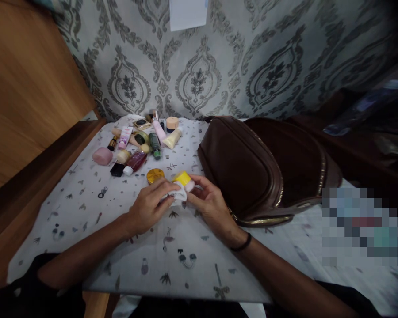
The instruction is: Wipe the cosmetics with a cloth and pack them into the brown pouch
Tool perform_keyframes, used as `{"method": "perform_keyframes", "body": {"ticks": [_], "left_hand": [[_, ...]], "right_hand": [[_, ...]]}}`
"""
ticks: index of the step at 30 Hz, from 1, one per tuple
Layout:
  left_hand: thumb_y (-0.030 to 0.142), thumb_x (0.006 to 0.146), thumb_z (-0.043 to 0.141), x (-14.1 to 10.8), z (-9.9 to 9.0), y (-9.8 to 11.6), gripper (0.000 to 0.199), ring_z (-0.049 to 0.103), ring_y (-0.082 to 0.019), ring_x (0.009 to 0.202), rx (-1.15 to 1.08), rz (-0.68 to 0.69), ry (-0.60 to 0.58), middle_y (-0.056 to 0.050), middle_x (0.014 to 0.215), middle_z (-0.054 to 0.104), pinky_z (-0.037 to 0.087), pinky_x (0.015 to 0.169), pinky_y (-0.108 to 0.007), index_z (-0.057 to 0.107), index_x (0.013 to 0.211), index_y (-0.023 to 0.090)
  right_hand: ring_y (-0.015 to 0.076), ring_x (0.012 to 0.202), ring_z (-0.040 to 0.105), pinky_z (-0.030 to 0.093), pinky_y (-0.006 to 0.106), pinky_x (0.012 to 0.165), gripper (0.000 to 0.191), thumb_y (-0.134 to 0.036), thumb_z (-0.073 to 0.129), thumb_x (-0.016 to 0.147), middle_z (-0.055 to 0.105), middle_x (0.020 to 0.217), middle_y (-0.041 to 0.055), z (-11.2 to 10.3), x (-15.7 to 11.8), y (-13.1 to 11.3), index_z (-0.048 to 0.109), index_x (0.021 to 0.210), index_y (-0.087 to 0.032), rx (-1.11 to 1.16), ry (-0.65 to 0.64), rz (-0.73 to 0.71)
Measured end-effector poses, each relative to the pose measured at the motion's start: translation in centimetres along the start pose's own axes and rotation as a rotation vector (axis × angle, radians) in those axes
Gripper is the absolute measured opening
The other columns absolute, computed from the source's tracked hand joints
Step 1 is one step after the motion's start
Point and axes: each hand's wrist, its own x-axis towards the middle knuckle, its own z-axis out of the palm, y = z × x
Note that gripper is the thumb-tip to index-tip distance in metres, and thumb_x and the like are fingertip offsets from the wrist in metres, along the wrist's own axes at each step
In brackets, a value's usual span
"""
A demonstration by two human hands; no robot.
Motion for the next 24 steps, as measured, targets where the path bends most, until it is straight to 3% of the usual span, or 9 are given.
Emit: {"method": "perform_keyframes", "body": {"ticks": [5, 10, 18, 24], "left_hand": [[0.018, 0.099, 0.048, 0.0, 0.0, 0.4, 0.024, 0.064, -0.018, 0.088, 0.076, 0.041, -0.022, -0.006, 0.096, 0.065, 0.054, 0.077, -0.029, 0.065, 0.116, 0.020], [0.019, 0.099, 0.048, -0.1, 0.1, 0.3, 0.027, 0.063, -0.017, 0.087, 0.106, 0.035, -0.016, -0.005, 0.095, 0.064, 0.052, 0.075, -0.028, 0.066, 0.119, 0.022], [0.024, 0.099, 0.051, 0.3, -0.2, 0.0, 0.022, 0.061, -0.018, 0.088, -0.040, -0.145, -0.030, -0.005, 0.092, 0.063, 0.049, 0.078, -0.030, 0.069, 0.111, 0.019], [0.029, 0.097, 0.053, 0.9, -0.8, 0.2, 0.021, 0.061, -0.019, 0.088, -0.131, -0.274, -0.028, -0.005, 0.091, 0.064, 0.047, 0.079, -0.030, 0.070, 0.103, 0.019]], "right_hand": [[0.0213, 0.107, 0.064, 0.054, 0.038, 0.096, 0.052, -0.033, 0.090, 0.063, 0.066, 0.119, 0.0047, -0.2, 0.2, 0.4, 0.070, 0.110, -0.027, -0.091, -0.022, -0.079], [0.0211, 0.099, 0.064, 0.056, 0.037, 0.088, 0.033, -0.030, 0.083, 0.071, 0.067, 0.106, 0.0042, -0.5, 0.3, 1.0, 0.076, 0.102, -0.028, -0.251, -0.083, -0.202], [0.0188, 0.096, 0.064, 0.054, 0.035, 0.088, 0.046, -0.028, 0.088, 0.063, 0.068, 0.103, 0.0025, -0.5, 0.6, 0.7, 0.069, 0.105, -0.025, -0.190, -0.083, -0.134], [0.0205, 0.100, 0.063, 0.054, 0.037, 0.091, 0.045, -0.032, 0.088, 0.067, 0.068, 0.106, 0.0032, -0.4, 0.3, 0.2, 0.068, 0.106, -0.026, -0.250, -0.154, -0.167]]}}
